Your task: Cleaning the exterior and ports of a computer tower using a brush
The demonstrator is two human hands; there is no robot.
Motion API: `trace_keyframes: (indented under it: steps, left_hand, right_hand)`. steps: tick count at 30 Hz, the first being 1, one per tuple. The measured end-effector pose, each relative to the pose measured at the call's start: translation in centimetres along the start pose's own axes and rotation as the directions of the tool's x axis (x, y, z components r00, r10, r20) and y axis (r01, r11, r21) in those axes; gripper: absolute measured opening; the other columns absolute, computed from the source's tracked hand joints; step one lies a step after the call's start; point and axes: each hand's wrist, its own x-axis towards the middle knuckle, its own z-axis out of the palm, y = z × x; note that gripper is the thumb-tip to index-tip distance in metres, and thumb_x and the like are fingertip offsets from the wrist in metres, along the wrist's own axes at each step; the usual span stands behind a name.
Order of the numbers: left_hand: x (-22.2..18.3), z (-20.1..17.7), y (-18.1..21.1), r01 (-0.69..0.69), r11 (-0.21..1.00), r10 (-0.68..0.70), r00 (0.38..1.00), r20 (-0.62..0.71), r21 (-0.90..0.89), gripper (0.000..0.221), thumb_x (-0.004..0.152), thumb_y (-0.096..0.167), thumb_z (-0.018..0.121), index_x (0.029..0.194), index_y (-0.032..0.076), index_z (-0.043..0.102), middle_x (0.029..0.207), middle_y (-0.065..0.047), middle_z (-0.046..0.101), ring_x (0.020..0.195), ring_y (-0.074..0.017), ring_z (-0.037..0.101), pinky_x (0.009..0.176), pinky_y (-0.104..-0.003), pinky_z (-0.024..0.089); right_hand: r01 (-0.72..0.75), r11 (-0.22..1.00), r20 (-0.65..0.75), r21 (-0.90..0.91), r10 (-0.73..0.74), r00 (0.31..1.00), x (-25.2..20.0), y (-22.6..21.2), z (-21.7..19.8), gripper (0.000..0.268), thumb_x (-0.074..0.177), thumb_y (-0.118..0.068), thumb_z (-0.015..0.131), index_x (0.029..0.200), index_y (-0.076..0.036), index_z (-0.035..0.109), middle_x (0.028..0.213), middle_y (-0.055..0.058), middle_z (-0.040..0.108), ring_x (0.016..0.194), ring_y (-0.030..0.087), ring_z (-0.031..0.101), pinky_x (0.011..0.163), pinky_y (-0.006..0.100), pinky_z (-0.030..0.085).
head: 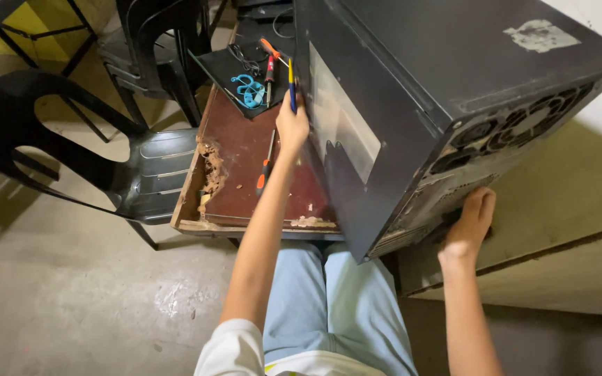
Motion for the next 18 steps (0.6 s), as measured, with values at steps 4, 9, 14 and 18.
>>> trace_keyframes:
  steps: [4, 9, 14, 18]
  left_hand:
    - [-11.3, -3.7, 3.7, -0.047, 0.997, 0.051, 0.996, 0.072, -0.059, 0.042, 0.105, 0.038, 0.053, 0.145, 0.026, 0.057, 0.137, -0.019, 0.066, 0.130, -0.0398, 0.059, 0.110, -0.052, 0.047]
    - [-18.0, -5.1, 5.2, -0.098, 0.989, 0.123, 0.964, 0.238, -0.114, 0.057, 0.098, 0.012, 0.057, 0.153, 0.003, 0.044, 0.147, -0.036, 0.048, 0.139, -0.0528, 0.043, 0.117, -0.062, 0.034]
    - [-16.1, -4.3, 3.5, -0.040, 0.996, 0.057, 0.973, 0.225, -0.082, 0.055, 0.101, 0.023, 0.055, 0.155, 0.025, 0.044, 0.146, -0.025, 0.055, 0.137, -0.0465, 0.049, 0.114, -0.057, 0.042]
    - [-14.6, -5.0, 5.3, -0.053, 0.989, 0.088, 0.963, 0.256, -0.140, 0.054, 0.102, 0.017, 0.054, 0.155, 0.022, 0.044, 0.138, -0.037, 0.057, 0.133, -0.0551, 0.049, 0.108, -0.061, 0.045]
  right_hand:
    - [0.229, 0.967, 0.133, -0.109, -0.214, 0.968, 4.5, 11.9, -4.3, 0.040, 0.114, -0.016, 0.036, 0.150, -0.001, 0.043, 0.145, 0.026, 0.046, 0.140, 0.033, 0.039, 0.116, 0.052, 0.031]
    - [0.268, 0.963, 0.243, -0.002, -0.259, 0.935, 4.7, 15.1, -5.0, 0.060, 0.114, -0.045, 0.028, 0.160, -0.007, 0.036, 0.158, 0.016, 0.041, 0.143, 0.029, 0.040, 0.118, 0.051, 0.033]
    - [0.274, 0.961, 0.171, 0.026, -0.274, 0.946, 1.0, 7.9, -1.1, 0.051, 0.114, -0.031, 0.031, 0.156, -0.005, 0.040, 0.152, 0.015, 0.046, 0.139, 0.025, 0.043, 0.117, 0.049, 0.035]
    - [0.332, 0.940, 0.078, 0.084, -0.338, 0.938, -1.3, 5.6, 1.6, 0.043, 0.112, -0.028, 0.043, 0.148, -0.005, 0.052, 0.141, 0.016, 0.057, 0.133, 0.022, 0.050, 0.113, 0.047, 0.040]
